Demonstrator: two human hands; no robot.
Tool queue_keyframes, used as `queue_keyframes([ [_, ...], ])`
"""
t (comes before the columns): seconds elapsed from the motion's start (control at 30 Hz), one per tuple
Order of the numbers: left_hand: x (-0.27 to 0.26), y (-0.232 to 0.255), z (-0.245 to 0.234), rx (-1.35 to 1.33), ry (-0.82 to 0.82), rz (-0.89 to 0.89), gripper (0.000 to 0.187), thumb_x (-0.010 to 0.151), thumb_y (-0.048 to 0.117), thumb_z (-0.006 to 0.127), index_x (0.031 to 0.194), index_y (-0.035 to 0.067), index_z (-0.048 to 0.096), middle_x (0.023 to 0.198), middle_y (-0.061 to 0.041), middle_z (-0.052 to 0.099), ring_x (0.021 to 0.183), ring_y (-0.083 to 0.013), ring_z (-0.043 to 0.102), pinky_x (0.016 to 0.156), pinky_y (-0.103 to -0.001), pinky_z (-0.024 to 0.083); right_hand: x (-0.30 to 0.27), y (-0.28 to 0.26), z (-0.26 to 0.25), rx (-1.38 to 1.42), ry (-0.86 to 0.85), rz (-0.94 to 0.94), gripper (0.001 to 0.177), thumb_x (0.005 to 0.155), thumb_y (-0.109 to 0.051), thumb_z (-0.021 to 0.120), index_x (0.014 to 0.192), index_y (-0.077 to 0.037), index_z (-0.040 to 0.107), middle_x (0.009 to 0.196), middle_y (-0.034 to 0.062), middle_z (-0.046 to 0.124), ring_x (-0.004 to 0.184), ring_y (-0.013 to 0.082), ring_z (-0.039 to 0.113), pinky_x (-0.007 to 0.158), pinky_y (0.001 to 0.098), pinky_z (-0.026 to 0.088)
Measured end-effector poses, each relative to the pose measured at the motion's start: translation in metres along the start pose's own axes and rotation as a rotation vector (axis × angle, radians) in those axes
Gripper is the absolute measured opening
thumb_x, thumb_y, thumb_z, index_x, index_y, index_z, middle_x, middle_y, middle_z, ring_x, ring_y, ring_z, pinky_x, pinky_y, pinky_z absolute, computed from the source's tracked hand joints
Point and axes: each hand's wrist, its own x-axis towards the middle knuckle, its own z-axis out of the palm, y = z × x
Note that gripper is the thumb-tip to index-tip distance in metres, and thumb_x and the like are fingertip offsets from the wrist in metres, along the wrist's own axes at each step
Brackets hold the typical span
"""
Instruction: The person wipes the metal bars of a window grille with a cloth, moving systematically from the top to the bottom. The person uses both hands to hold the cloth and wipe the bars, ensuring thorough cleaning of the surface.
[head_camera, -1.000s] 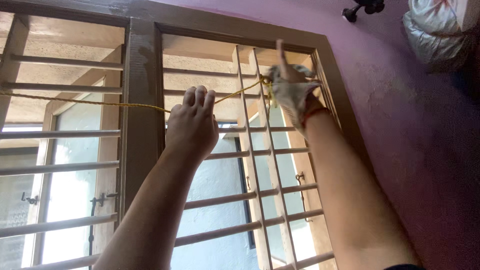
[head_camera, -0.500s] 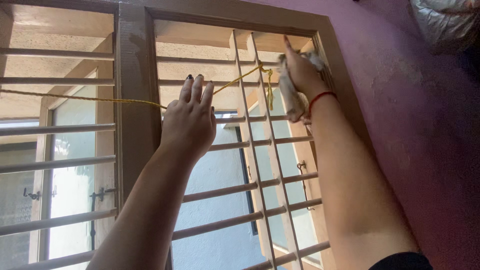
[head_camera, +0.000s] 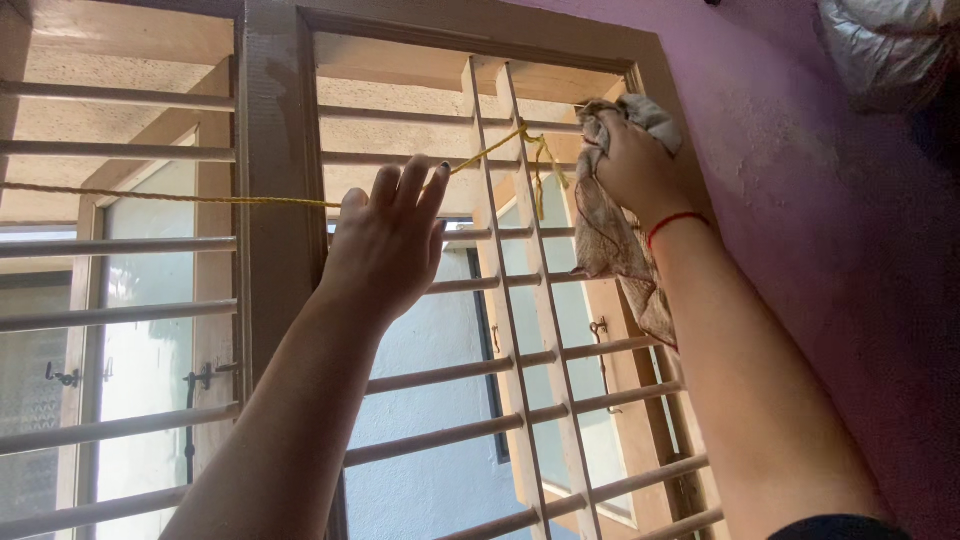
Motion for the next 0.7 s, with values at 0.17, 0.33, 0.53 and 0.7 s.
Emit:
queue_keyframes([
  [0.17,-0.003,0.0,-0.001,-0.018,-0.085,-0.043,0.052,0.102,0.026,0.052,0.147,0.003,0.042,0.104,-0.015,0.066,0.08,-0.0223,0.067,0.075,-0.041,0.054,-0.041,0.015,-0.008,-0.173,0.077,-0.236,0.038,0.095,-0.005,0.046,0.13,0.005,0.057,0.12,0.0272,0.067,0.113,0.0361,0.066,0.1,0.0477,0.052],
  [0.33,-0.001,0.002,-0.003,-0.079,-0.099,-0.09,0.05,0.101,0.026,0.054,0.144,0.002,0.046,0.087,-0.012,0.067,0.072,-0.0218,0.067,0.073,-0.041,0.053,-0.06,0.013,-0.008,-0.349,0.088,-0.178,0.019,0.098,-0.001,0.054,0.114,0.002,0.065,0.115,0.0221,0.067,0.102,0.0337,0.064,0.09,0.0453,0.056],
  [0.53,0.004,0.005,-0.008,-0.14,-0.198,-0.162,0.046,0.103,0.025,0.052,0.143,0.003,0.047,0.084,-0.012,0.067,0.071,-0.0223,0.067,0.074,-0.042,0.053,-0.02,-0.025,0.033,-0.089,0.14,-0.207,0.025,0.081,-0.016,0.079,0.098,-0.003,0.066,0.084,0.0113,0.068,0.089,0.0246,0.063,0.092,0.0447,0.048],
  [0.7,0.003,0.002,-0.011,-0.122,-0.144,-0.111,0.048,0.101,0.027,0.054,0.142,0.002,0.047,0.085,-0.014,0.068,0.073,-0.024,0.068,0.076,-0.043,0.053,-0.021,-0.044,0.052,-0.176,0.322,-0.465,0.03,0.092,-0.007,0.059,0.121,0.001,0.058,0.113,0.0166,0.069,0.108,0.0326,0.065,0.096,0.0412,0.053],
])
